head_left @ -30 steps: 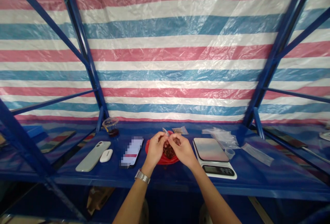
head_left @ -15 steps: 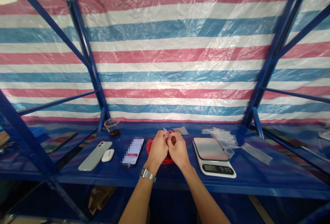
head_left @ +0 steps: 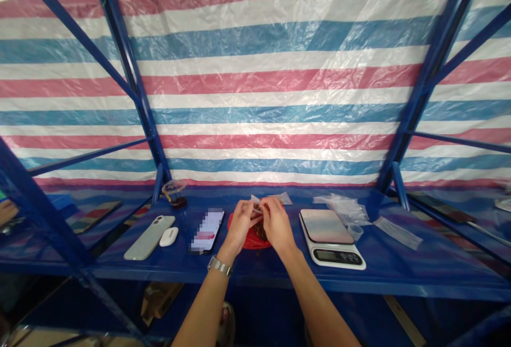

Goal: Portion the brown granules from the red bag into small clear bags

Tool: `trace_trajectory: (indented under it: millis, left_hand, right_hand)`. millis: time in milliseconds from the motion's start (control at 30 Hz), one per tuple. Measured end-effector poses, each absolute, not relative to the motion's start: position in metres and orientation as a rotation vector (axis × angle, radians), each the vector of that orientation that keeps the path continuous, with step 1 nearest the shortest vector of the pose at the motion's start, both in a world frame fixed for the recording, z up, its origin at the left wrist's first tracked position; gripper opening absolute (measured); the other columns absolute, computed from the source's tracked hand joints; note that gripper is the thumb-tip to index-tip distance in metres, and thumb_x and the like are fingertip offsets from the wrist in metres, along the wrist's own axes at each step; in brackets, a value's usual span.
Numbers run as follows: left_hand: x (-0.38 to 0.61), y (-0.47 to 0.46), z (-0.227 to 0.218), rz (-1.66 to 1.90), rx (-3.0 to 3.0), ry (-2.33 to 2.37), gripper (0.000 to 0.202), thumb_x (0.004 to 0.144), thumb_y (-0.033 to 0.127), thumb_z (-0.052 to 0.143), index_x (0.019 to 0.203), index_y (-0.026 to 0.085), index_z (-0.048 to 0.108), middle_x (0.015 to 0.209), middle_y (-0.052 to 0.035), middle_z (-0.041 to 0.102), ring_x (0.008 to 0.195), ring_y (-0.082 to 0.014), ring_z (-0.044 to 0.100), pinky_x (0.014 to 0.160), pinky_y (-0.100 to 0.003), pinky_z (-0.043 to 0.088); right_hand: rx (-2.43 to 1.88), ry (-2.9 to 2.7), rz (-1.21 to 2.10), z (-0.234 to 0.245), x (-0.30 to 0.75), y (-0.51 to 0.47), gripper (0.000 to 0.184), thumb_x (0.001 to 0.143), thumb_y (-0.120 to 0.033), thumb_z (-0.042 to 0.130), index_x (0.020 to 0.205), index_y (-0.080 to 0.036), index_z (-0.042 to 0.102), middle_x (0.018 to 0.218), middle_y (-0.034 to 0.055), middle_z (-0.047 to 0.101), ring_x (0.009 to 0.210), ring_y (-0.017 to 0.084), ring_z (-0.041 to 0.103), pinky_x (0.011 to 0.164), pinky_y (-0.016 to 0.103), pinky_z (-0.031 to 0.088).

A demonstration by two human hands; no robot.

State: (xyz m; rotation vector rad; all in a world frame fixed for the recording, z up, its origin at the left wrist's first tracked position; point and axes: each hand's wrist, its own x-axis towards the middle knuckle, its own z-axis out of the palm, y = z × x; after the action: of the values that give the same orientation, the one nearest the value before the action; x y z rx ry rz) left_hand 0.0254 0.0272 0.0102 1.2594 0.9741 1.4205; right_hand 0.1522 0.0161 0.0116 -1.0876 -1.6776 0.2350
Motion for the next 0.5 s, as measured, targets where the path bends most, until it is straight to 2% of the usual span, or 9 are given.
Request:
trace_trajectory:
  millis: [67, 133, 300, 400, 500]
  left_hand:
    - [0.024, 0.03, 0.01, 1.422, 1.128, 0.901, 0.045, 0.091, 0.065, 0.054, 0.086, 0.02, 0.053, 0.087, -0.0071, 0.071, 0.079, -0.0189, 0.072, 0.082, -0.039, 0.06]
    - [0.024, 0.034, 0.008, 1.429, 1.04, 0.859, 0.046, 0.086, 0.063, 0.064, 0.085, 0.018, 0.055, 0.084, -0.008, 0.071, 0.078, -0.0184, 0.072, 0.084, -0.039, 0.06]
    - [0.028, 0.041, -0.003, 1.56, 0.962, 0.871, 0.043, 0.08, 0.042, 0.08, 0.101, 0.021, 0.049, 0.092, -0.004, 0.072, 0.083, -0.0164, 0.073, 0.084, -0.036, 0.059]
    - [0.031, 0.042, -0.011, 1.633, 0.998, 0.891, 0.059, 0.074, 0.028, 0.084, 0.115, 0.026, 0.043, 0.096, 0.001, 0.071, 0.084, -0.0144, 0.072, 0.081, -0.031, 0.056]
    - [0.033, 0.042, -0.018, 1.614, 1.154, 0.878, 0.073, 0.071, 0.02, 0.084, 0.128, 0.027, 0.04, 0.094, 0.0033, 0.068, 0.082, -0.014, 0.07, 0.081, -0.029, 0.054]
  right_hand:
    - [-1.028, -1.728, 0.269, 0.012, 0.151, 0.014, 0.02, 0.101, -0.021, 0.04, 0.092, -0.025, 0.058, 0.098, 0.0064, 0.063, 0.092, 0.022, 0.062, 0.087, 0.033, 0.048]
    - [-0.98, -1.774, 0.3, 0.012, 0.153, 0.013, 0.02, 0.1, -0.02, 0.04, 0.092, -0.025, 0.058, 0.096, 0.0052, 0.063, 0.09, 0.021, 0.062, 0.085, 0.032, 0.048]
    - [-1.006, -1.832, 0.264, 0.008, 0.167, 0.017, 0.02, 0.095, -0.015, 0.043, 0.089, -0.024, 0.06, 0.095, 0.0058, 0.064, 0.093, 0.023, 0.063, 0.086, 0.035, 0.049]
    - [-1.064, -1.809, 0.23, 0.006, 0.177, 0.018, 0.024, 0.092, -0.012, 0.045, 0.094, -0.024, 0.065, 0.103, 0.0076, 0.069, 0.103, 0.025, 0.065, 0.094, 0.039, 0.05]
    - [-1.082, -1.766, 0.187, 0.008, 0.184, 0.017, 0.028, 0.095, -0.016, 0.045, 0.109, -0.023, 0.068, 0.112, 0.0101, 0.072, 0.11, 0.026, 0.065, 0.101, 0.043, 0.049]
